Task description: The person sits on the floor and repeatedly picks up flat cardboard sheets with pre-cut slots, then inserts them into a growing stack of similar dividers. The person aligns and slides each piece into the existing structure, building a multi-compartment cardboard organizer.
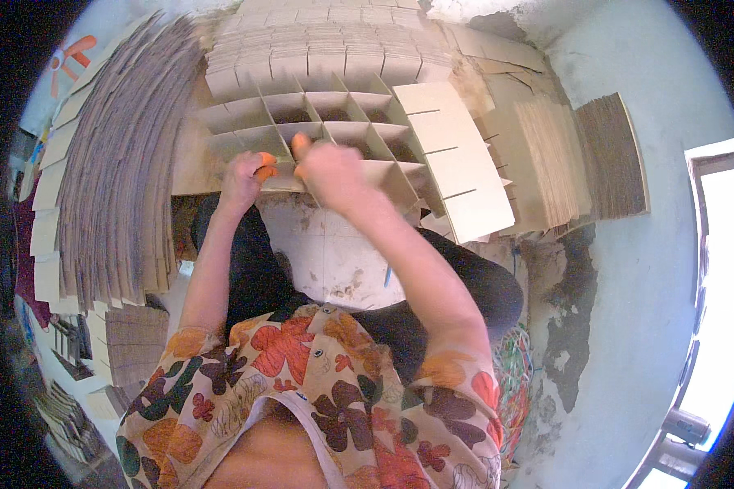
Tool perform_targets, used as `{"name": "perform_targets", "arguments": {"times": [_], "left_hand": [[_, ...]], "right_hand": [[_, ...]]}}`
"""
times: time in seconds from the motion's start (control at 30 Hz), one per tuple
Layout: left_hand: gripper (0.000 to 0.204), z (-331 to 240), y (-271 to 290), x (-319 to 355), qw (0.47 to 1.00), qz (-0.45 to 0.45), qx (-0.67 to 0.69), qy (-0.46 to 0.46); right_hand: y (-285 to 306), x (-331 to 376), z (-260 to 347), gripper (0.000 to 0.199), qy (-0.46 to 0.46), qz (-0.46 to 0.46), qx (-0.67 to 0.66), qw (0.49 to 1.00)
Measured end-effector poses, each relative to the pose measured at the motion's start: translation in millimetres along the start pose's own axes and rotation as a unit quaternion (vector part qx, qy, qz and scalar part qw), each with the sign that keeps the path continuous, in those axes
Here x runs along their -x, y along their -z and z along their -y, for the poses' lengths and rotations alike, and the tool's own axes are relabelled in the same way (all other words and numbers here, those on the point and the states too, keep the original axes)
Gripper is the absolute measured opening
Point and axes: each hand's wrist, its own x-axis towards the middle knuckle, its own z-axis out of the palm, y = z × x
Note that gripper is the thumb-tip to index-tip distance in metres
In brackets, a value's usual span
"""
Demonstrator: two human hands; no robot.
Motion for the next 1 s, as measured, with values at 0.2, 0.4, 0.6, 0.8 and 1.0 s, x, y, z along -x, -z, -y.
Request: {"name": "perform_targets", "arguments": {"times": [0.2,0.4,0.6,0.8,1.0], "left_hand": [[0.015,-6.6,-0.9,-0.5,0.999,0.017,-0.007,0.05],[0.013,-11.4,1.1,-6.7,0.998,0.026,0.014,0.063],[0.015,-8.9,4.6,-2.9,0.998,0.032,-0.01,0.053],[0.017,-2.7,3.5,-1.2,0.998,0.016,0.024,0.057],[0.018,-8.8,3.6,-5.6,0.999,0.01,0.012,0.036]], "right_hand": [[51.9,72.4,-144.5,0.057,-0.247,-0.226,0.175,0.926],[49.3,122.2,-241.0,0.059,-0.316,-0.101,-0.081,0.94],[66.6,122.9,-232.5,0.033,-0.36,-0.179,-0.367,0.839],[94.2,105.8,-196.2,0.029,-0.365,-0.199,-0.429,0.802],[67.6,85.7,-209.1,0.031,-0.384,-0.247,-0.513,0.727]]}}
